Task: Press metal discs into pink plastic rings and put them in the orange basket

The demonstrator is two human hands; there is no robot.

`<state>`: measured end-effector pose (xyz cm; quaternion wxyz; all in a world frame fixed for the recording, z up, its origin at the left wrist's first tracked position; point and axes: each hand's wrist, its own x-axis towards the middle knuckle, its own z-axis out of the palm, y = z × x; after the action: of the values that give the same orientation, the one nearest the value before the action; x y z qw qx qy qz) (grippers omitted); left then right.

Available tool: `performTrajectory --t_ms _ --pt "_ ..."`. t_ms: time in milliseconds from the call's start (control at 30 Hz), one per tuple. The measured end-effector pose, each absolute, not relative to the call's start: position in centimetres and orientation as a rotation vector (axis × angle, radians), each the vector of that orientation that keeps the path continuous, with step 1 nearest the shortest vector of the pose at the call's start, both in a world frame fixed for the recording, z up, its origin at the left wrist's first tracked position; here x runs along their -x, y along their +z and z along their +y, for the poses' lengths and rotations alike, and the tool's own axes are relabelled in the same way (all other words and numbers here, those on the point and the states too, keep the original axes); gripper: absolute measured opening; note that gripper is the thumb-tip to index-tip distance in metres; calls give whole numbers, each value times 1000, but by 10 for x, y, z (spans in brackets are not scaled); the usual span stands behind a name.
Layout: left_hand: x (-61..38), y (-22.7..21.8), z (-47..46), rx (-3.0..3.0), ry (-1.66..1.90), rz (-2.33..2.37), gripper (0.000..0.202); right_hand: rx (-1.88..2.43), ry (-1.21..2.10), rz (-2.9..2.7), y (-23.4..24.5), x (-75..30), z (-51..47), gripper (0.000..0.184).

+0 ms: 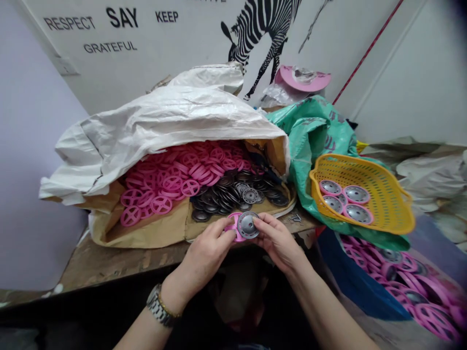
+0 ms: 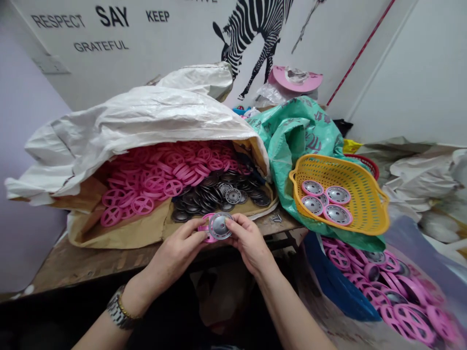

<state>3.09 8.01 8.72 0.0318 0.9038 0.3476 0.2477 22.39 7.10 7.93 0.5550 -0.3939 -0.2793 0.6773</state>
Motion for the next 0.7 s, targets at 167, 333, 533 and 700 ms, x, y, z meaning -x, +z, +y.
performTrajectory --t_ms 167,333,533,700 --pt "-35 79 70 -2379 947 1033 14 893 1602 -623 78 -223 60 32" --pt "-44 73 53 -1430 1023 1034 17 912 1468 -677 70 -228 53 29" --pt "-58 76 35 -921 1042 909 30 1049 1241 -905 58 -220 39 27" --pt "-61 74 26 -917 1009 892 36 1046 1196 -977 60 -213 29 25"
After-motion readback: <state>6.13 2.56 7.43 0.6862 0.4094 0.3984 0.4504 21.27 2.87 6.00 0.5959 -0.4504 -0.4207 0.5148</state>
